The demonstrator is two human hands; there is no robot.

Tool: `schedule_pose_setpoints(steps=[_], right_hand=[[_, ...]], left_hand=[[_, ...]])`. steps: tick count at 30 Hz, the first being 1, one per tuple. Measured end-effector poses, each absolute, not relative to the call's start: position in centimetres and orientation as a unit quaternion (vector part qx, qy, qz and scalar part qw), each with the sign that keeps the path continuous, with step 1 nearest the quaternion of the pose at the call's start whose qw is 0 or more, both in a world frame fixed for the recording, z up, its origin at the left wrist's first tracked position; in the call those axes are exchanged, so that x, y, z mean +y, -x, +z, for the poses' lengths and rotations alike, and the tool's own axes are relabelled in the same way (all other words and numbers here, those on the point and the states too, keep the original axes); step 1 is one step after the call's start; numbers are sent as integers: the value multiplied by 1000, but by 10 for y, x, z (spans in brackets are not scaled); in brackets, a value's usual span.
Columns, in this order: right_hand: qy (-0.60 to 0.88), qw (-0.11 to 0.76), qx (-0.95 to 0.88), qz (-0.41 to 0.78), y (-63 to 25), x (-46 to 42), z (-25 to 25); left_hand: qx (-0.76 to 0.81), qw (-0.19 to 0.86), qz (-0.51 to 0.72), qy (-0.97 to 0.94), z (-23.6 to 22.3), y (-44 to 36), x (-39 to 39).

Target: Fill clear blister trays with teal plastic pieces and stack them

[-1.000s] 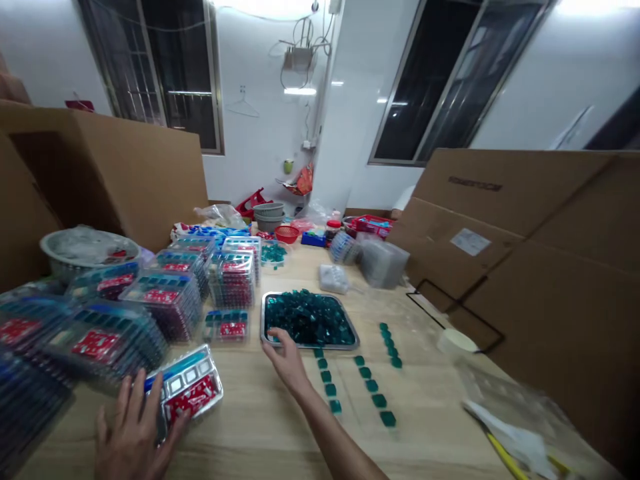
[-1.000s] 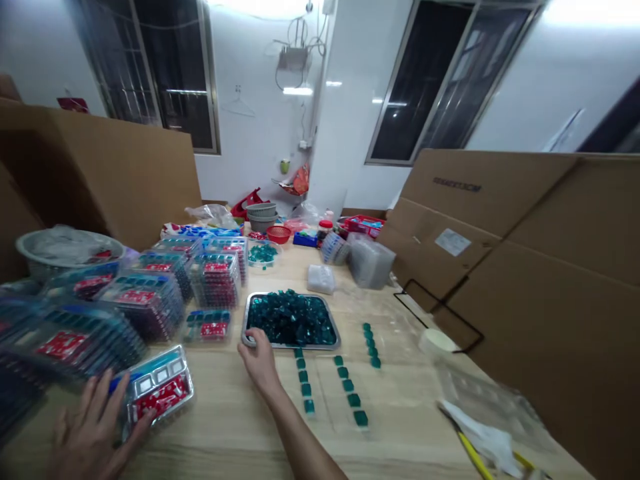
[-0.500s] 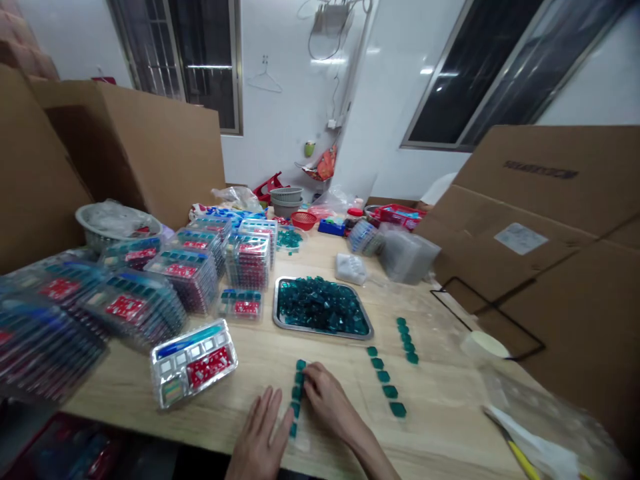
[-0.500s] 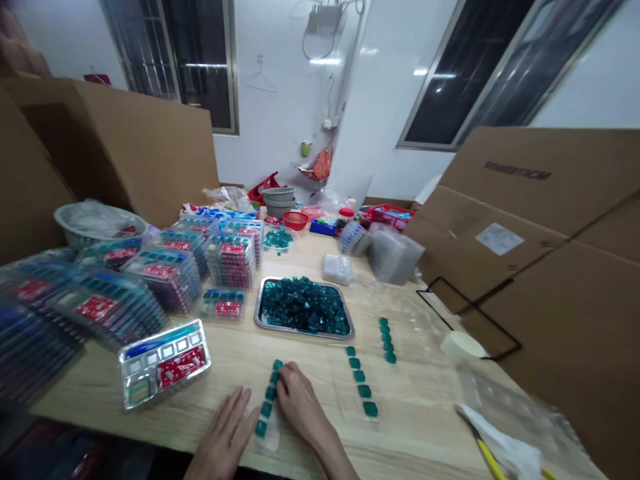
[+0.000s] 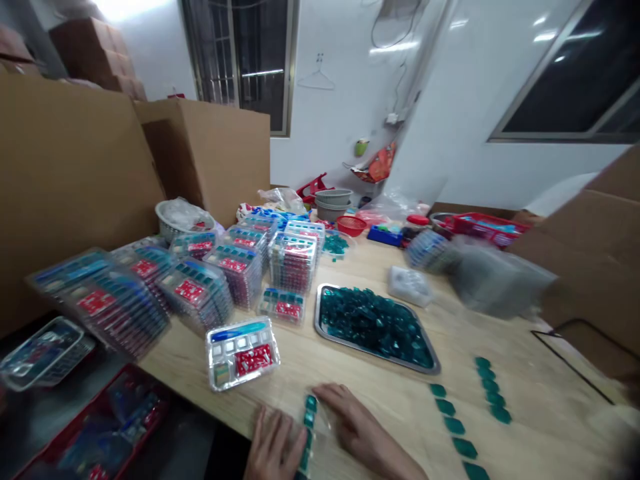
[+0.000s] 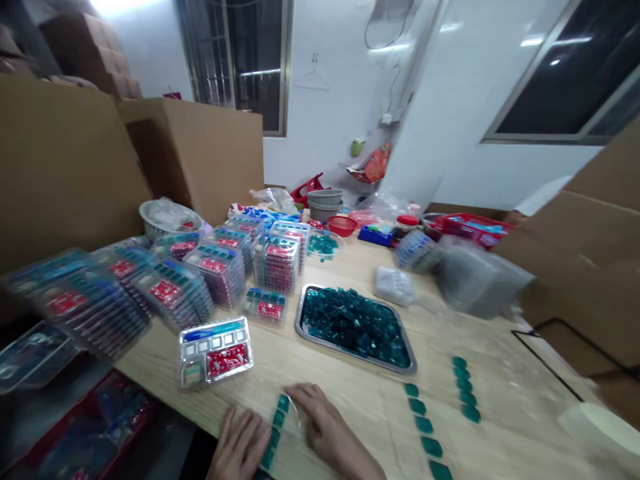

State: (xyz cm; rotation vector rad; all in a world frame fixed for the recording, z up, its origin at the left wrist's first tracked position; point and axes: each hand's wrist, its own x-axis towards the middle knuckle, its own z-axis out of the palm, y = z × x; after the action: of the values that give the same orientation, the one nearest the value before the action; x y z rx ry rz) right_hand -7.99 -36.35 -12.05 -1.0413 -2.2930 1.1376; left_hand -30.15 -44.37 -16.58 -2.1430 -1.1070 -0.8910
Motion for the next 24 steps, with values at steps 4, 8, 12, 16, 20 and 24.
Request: schedule_pose_setpoints(steps=[4, 8, 12, 16, 20, 24], right_hand=[[345, 235, -795, 440, 91, -363, -112], [329, 293, -750, 493, 108, -353, -84], [311, 320, -713, 540, 139, -331, -59], [331, 385, -638, 580, 182, -305, -55], [348, 423, -604, 578, 214, -288, -67], [410, 449, -645, 463, 226, -281, -83]], left_hand=[[-409, 241, -373, 797, -145, 309, -440], [-416, 119, -396, 810, -110, 332, -440], [-534, 54, -462, 707, -75, 353, -440], [-678, 11, -483, 555, -61, 368, -423], [-740, -42, -508, 440, -73, 384, -396], [-744, -91, -528, 400, -90, 396, -380]])
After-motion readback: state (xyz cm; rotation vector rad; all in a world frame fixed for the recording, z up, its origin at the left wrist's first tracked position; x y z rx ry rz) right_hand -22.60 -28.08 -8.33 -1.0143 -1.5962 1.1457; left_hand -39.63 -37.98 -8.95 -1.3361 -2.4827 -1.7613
